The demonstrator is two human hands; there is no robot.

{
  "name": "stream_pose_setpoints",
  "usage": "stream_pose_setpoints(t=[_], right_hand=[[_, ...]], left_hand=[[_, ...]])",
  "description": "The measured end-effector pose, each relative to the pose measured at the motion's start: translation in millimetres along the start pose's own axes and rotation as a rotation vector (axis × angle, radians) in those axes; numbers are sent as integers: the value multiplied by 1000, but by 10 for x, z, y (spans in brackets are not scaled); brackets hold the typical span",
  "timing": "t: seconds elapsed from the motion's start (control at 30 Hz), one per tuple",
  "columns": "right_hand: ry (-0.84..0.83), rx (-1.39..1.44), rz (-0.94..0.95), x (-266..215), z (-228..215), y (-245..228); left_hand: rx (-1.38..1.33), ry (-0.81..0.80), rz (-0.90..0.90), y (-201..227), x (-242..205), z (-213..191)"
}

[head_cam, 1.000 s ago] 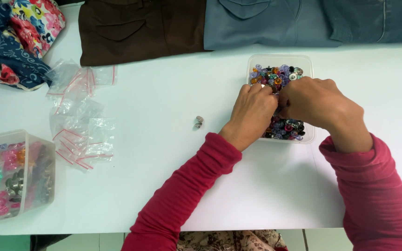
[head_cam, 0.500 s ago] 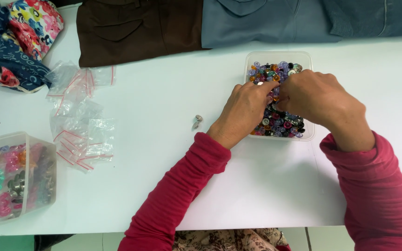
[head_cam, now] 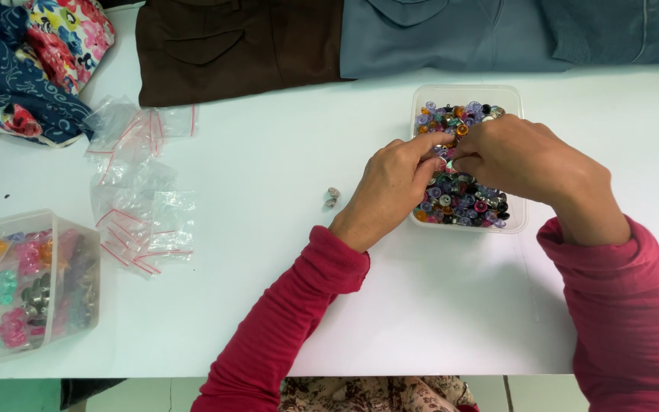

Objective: The person is sorting small colored buttons from a large container and placing them into small individual plastic bags.

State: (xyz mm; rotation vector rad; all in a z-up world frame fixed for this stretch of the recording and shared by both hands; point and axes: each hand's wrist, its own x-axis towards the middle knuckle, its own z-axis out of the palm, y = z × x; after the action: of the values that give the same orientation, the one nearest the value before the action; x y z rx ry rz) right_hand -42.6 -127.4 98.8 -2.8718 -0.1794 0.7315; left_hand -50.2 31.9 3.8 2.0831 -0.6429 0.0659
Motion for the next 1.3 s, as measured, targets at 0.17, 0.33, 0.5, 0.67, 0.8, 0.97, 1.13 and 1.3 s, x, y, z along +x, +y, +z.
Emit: stream_pose_setpoints(t=[0.17,0.33,0.5,0.67,0.8,0.97,1.13,1.3], right_hand=[[206,33,-263,15,193,30],[540,-3,-580,237,613,-77],[689,-235,-615,410,944,-439],[682,-302,-629,650,1315,-645],[698,-265,-620,658,1332,-752],[733,-193,-640,550,1107,-650],[778,-171,-590,359,632,-211],[519,-295,-146,250,390,361]], left_hand=[[-71,56,-9,-3,-256,-260],[-44,116,-51,-193,-589,-576],[127,197,-196,-413,-857,-759],[185,205,-236,-502,-902,-774],[237,168,-263,-530,-904,-758],[294,166,-260,-432,-903,-810],[307,193,-119,-311,-721,-734],[326,220,271,-200,-187,-304]])
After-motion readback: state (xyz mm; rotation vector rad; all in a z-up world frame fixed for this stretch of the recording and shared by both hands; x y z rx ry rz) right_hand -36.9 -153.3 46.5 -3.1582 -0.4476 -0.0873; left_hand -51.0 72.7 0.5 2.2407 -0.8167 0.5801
